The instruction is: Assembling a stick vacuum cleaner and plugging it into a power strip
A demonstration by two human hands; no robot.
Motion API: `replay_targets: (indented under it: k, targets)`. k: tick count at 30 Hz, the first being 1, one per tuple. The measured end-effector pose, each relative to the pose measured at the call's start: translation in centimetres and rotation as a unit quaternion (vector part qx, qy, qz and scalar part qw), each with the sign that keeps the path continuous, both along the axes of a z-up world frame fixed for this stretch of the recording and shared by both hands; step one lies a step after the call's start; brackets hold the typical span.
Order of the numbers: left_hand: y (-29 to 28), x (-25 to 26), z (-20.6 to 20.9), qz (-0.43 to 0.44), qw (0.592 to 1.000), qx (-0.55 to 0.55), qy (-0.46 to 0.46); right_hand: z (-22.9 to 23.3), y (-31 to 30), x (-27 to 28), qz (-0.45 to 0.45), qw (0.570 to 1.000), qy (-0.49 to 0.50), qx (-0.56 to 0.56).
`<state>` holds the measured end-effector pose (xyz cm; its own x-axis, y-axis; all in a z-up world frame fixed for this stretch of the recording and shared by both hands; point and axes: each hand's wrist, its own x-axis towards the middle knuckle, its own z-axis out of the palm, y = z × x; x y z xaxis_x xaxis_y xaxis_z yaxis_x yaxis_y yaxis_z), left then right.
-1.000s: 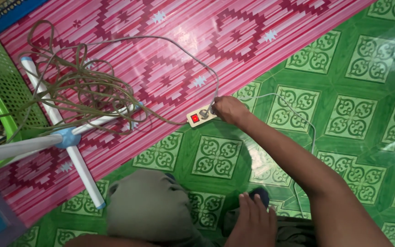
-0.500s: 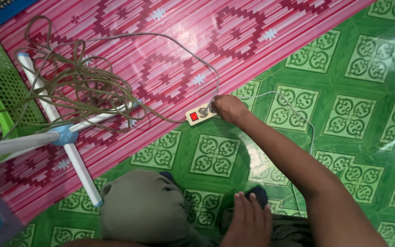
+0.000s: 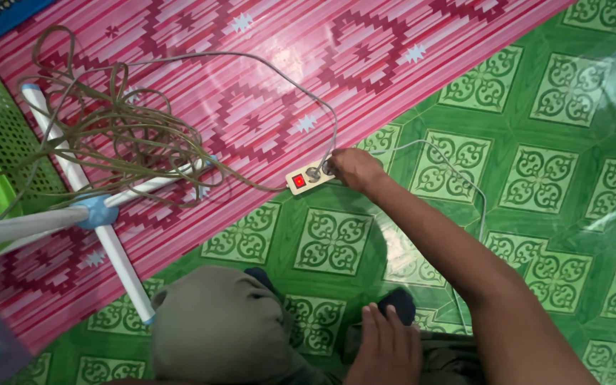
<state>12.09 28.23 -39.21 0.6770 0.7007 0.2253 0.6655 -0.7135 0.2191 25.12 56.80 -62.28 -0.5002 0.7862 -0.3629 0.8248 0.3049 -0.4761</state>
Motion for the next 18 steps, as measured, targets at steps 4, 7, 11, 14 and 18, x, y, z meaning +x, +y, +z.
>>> replay_targets:
  k: [4, 7, 11, 14, 18]
  targets:
    - [-0.3, 0.2, 0.0, 0.031, 0.999, 0.022, 0.002, 0.2, -0.2, -0.2, -0.026, 1.0, 0.009, 0.0]
    - [-0.9, 0.2, -0.2, -0.016, 0.999, -0.013, 0.035, -0.5, -0.2, 0.0, 0.001, 1.0, 0.003, 0.029]
    - [-2.2, 1.3, -1.9, 0.029, 0.999, 0.006, -0.024, -0.9, -0.1, -0.1, -0.017, 1.0, -0.017, 0.007]
    - [-2.1, 1.0, -1.6, -0.01, 0.999, -0.036, -0.016, -0.8, -0.3, 0.0, -0.006, 0.999, 0.012, 0.032]
    - [-1.6, 0.9, -1.2, -0.008, 1.0, 0.004, -0.001, -0.1, -0.1, -0.2, -0.007, 0.999, 0.034, 0.029]
